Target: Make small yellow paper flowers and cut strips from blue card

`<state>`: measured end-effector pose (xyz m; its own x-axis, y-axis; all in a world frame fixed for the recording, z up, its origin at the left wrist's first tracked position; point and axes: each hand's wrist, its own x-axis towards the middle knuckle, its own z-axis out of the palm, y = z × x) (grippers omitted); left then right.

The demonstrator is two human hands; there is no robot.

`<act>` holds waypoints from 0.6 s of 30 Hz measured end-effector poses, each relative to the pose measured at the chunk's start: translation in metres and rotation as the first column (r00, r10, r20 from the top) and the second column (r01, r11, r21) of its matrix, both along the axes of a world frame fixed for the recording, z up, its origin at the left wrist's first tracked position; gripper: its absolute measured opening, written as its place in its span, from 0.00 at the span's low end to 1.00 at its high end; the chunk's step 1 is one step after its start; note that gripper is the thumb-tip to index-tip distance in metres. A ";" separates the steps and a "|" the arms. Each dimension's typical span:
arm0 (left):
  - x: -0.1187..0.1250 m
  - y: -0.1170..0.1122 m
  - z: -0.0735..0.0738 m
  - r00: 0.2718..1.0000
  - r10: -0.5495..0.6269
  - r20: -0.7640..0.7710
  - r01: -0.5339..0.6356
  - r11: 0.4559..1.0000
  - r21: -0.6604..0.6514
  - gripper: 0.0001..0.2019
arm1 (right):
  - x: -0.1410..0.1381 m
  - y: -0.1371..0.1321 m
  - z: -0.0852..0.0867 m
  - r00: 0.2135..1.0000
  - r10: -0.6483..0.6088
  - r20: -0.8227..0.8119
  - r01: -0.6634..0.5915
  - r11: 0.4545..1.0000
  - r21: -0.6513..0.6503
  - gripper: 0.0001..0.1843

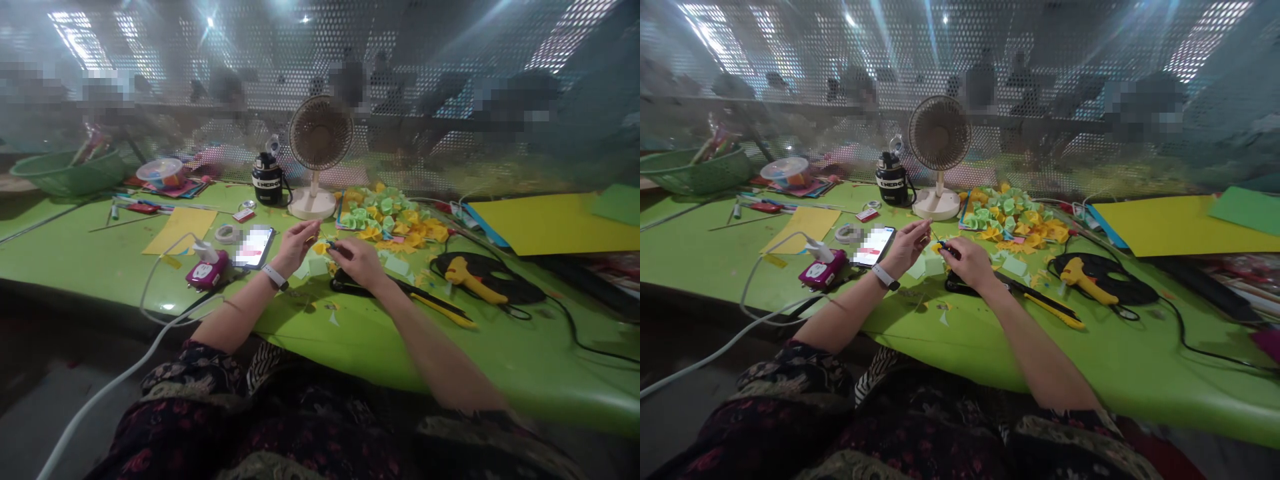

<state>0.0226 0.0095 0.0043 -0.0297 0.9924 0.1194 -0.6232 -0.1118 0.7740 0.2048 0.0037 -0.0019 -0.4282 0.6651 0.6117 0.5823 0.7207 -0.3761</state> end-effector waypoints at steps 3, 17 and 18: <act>0.001 0.000 0.000 1.000 0.011 -0.009 -0.011 1.000 0.003 0.13 | 0.000 0.000 0.000 1.000 0.006 0.008 -0.006 1.000 0.013 0.12; 0.004 -0.003 0.003 0.997 0.079 -0.005 -0.079 0.996 -0.034 0.09 | 0.000 -0.004 0.004 0.997 -0.066 0.048 0.067 0.998 -0.005 0.14; 0.005 -0.003 0.002 0.997 0.082 -0.002 -0.082 0.996 -0.039 0.09 | 0.001 -0.004 0.005 0.996 -0.070 0.057 0.070 0.998 0.001 0.14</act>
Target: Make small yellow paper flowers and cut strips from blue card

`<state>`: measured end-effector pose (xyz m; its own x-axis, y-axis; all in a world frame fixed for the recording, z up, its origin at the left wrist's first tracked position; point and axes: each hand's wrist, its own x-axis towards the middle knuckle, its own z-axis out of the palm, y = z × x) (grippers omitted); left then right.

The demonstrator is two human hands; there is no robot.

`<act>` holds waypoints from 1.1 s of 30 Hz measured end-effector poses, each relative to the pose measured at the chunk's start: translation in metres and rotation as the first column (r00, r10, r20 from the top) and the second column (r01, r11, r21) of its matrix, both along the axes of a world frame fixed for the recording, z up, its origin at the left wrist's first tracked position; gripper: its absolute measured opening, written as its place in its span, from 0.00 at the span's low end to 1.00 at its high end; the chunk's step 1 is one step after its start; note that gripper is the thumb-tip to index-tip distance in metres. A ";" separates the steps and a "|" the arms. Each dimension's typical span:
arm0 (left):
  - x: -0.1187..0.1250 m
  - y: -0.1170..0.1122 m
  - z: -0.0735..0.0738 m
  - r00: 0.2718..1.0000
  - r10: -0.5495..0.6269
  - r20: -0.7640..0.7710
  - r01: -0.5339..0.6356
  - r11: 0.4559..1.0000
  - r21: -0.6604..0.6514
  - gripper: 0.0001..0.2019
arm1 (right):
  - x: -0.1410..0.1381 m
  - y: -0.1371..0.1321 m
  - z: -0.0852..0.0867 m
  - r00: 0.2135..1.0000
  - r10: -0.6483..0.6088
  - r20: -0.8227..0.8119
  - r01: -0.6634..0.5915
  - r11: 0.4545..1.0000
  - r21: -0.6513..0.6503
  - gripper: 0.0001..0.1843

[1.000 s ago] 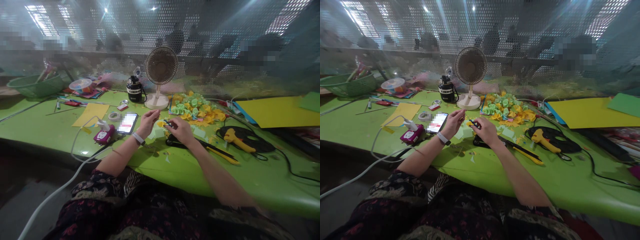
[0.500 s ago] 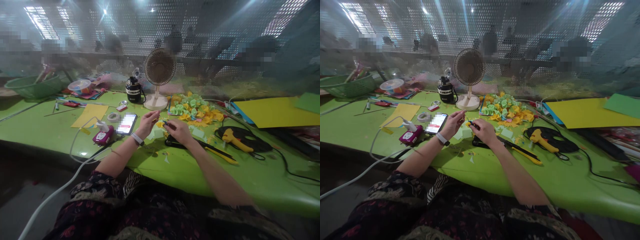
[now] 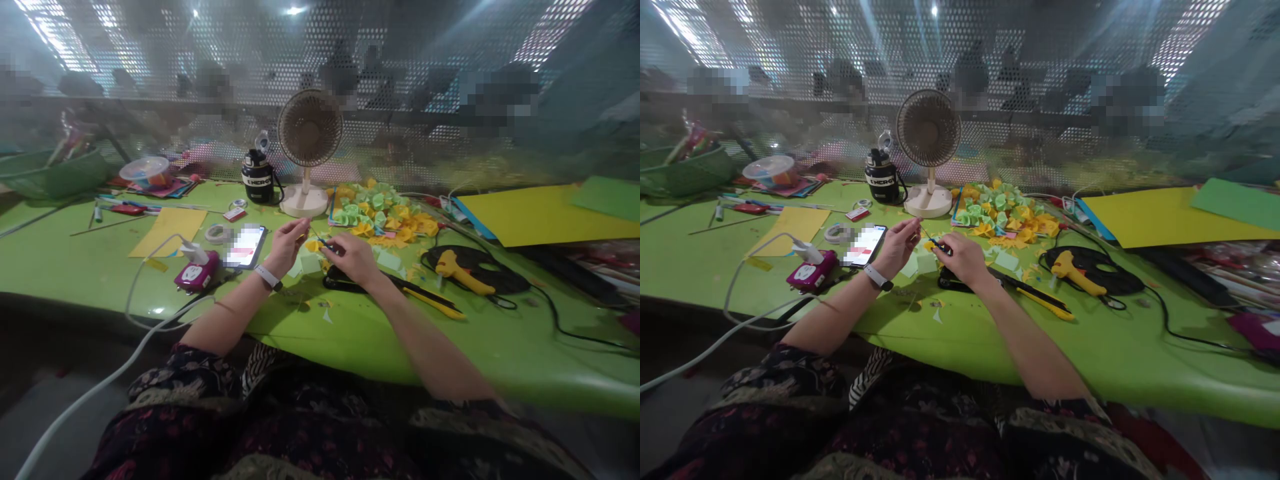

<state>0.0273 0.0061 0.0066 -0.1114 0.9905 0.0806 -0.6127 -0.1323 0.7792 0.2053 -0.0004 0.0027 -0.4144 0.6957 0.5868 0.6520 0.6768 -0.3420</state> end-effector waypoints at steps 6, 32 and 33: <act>-0.002 0.001 -0.001 1.000 0.001 0.004 -0.002 1.000 0.020 0.09 | -0.001 -0.001 0.002 1.000 -0.007 -0.010 0.008 1.000 0.018 0.10; -0.001 0.001 -0.003 0.999 0.021 -0.050 -0.020 1.000 0.017 0.12 | 0.000 -0.001 0.000 0.997 -0.072 0.043 0.069 0.996 0.056 0.10; -0.001 0.001 -0.002 0.998 0.019 -0.058 -0.018 1.000 0.012 0.11 | 0.000 -0.001 0.001 0.996 -0.081 0.041 0.079 0.995 0.053 0.10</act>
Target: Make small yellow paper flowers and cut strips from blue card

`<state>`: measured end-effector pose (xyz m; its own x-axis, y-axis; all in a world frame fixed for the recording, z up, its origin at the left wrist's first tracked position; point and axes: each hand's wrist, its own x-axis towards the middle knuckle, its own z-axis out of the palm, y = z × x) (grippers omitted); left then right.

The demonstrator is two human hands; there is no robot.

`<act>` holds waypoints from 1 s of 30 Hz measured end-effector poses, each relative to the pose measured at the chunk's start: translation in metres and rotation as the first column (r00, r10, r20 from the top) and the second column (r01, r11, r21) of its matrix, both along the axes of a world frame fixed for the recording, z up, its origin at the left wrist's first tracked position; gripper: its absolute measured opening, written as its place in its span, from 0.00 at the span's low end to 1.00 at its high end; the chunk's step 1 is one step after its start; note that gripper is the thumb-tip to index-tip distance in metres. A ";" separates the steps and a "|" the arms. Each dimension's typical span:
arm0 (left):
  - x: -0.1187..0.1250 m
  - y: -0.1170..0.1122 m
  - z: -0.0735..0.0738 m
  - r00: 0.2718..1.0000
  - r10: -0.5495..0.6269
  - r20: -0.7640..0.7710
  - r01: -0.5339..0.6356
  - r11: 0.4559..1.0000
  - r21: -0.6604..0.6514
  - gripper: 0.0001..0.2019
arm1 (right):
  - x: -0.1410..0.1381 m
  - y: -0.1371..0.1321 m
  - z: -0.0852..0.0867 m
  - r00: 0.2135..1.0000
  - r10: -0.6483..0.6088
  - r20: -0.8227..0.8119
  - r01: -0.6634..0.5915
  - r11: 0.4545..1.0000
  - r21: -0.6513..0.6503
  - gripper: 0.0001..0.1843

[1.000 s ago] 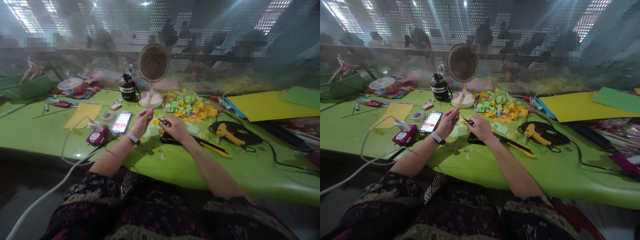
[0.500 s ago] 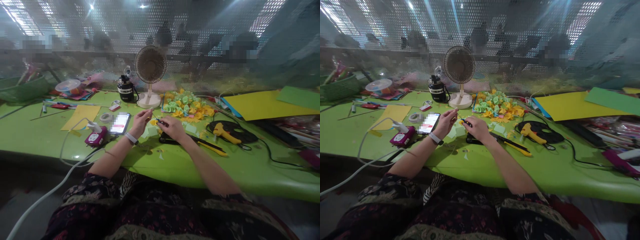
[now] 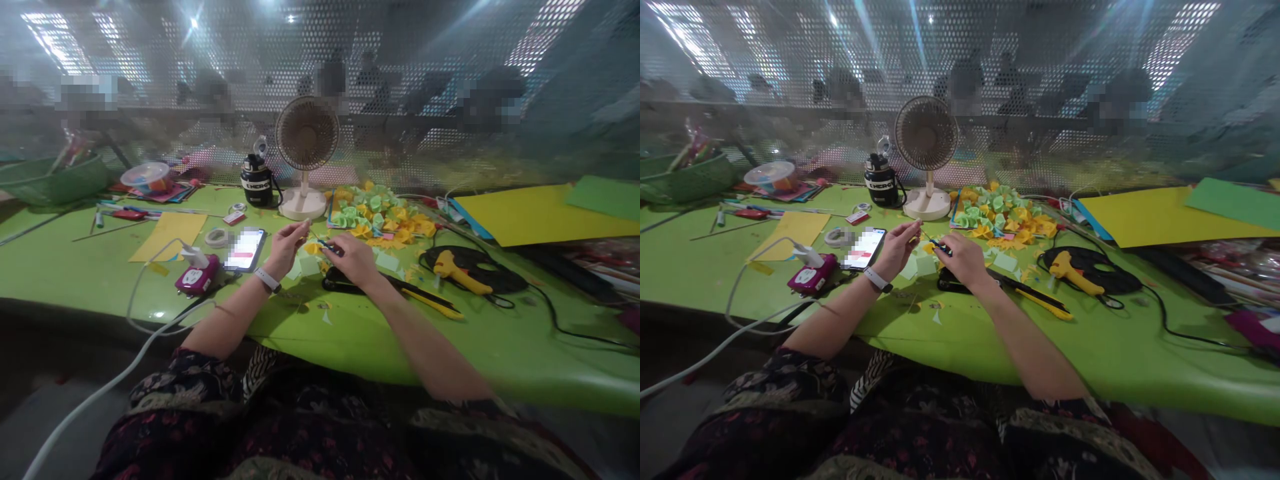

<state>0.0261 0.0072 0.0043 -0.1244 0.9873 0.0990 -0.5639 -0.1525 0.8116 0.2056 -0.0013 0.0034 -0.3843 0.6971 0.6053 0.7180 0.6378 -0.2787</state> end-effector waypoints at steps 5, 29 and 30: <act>-0.001 0.000 0.001 1.000 0.002 -0.021 -0.002 1.000 0.003 0.12 | 0.000 0.001 -0.001 0.999 -0.025 -0.030 0.025 1.000 0.006 0.13; 0.003 -0.004 0.004 1.000 0.019 0.022 -0.018 1.000 -0.024 0.12 | 0.002 0.002 -0.001 0.998 0.005 -0.057 -0.006 1.000 -0.016 0.13; 0.003 -0.005 0.005 0.999 0.020 0.029 -0.019 0.999 -0.026 0.13 | 0.003 0.002 -0.001 0.998 0.002 -0.060 -0.003 1.000 -0.010 0.13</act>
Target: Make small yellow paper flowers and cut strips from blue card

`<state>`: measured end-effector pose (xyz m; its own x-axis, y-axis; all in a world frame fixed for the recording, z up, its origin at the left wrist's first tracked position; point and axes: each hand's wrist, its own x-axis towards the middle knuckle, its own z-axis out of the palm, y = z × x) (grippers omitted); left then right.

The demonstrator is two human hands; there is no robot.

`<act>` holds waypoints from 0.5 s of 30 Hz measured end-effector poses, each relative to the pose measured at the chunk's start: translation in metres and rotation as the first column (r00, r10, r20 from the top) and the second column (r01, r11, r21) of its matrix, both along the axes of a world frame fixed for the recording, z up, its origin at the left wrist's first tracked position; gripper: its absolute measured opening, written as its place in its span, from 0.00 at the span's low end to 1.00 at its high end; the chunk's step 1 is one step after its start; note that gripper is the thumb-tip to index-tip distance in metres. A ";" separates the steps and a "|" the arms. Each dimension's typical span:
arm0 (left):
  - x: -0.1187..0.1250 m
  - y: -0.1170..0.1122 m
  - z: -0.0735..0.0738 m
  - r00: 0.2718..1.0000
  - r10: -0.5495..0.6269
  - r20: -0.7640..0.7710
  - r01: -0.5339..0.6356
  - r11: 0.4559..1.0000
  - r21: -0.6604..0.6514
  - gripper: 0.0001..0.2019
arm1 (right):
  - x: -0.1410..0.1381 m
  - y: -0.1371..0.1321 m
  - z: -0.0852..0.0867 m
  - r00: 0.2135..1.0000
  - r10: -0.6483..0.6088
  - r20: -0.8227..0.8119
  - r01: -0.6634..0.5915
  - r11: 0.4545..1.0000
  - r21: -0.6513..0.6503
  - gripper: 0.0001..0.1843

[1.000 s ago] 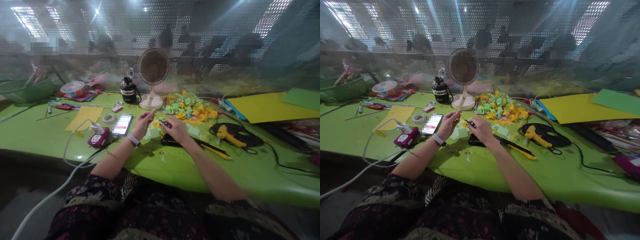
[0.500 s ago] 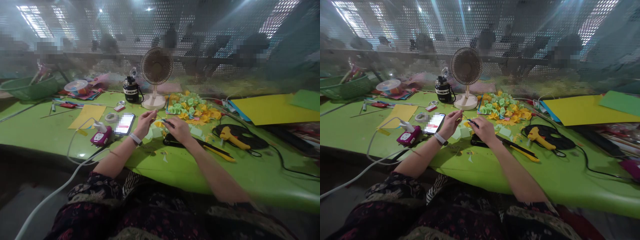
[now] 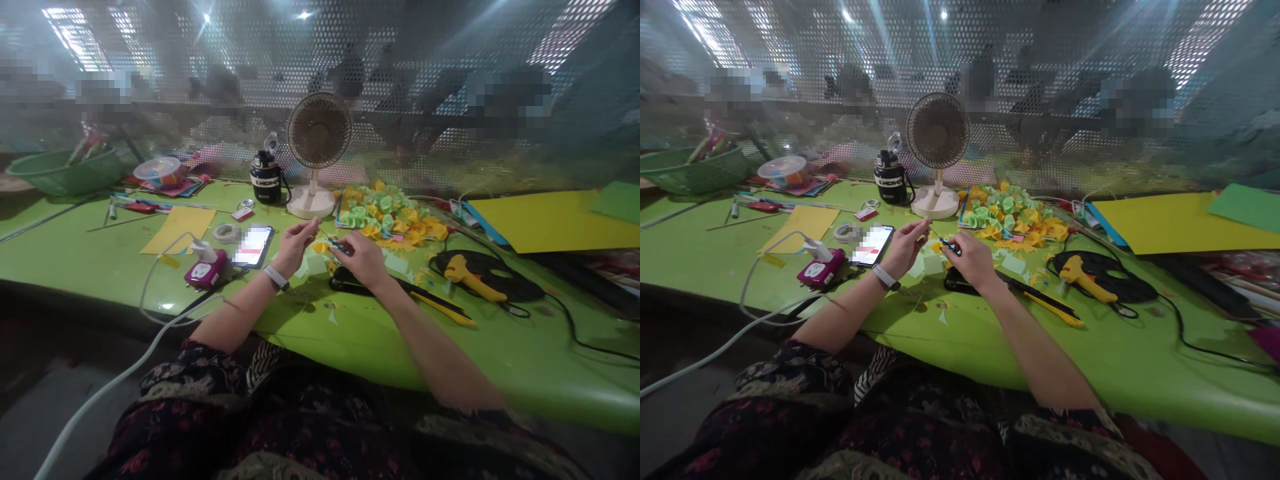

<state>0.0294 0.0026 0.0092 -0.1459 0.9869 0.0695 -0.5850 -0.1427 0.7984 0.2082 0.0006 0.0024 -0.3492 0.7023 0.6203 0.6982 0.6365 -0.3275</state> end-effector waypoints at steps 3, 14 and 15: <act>0.000 -0.001 0.002 1.000 -0.010 0.017 0.010 1.000 0.000 0.11 | 0.000 0.000 0.000 1.000 0.005 -0.019 -0.004 0.999 0.041 0.15; -0.003 0.002 0.001 0.999 -0.043 0.016 0.043 0.999 -0.014 0.11 | 0.001 0.007 -0.003 0.988 0.131 -0.077 -0.129 0.991 0.029 0.29; -0.003 0.003 0.001 0.999 -0.047 0.012 0.047 0.999 -0.012 0.11 | 0.002 0.008 -0.002 0.986 0.145 -0.087 -0.145 0.989 0.006 0.31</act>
<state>0.0262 0.0052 0.0102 -0.0997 0.9934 0.0562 -0.6003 -0.1051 0.7928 0.2097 0.0089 0.0006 -0.3927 0.6484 0.6522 0.5672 0.7290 -0.3832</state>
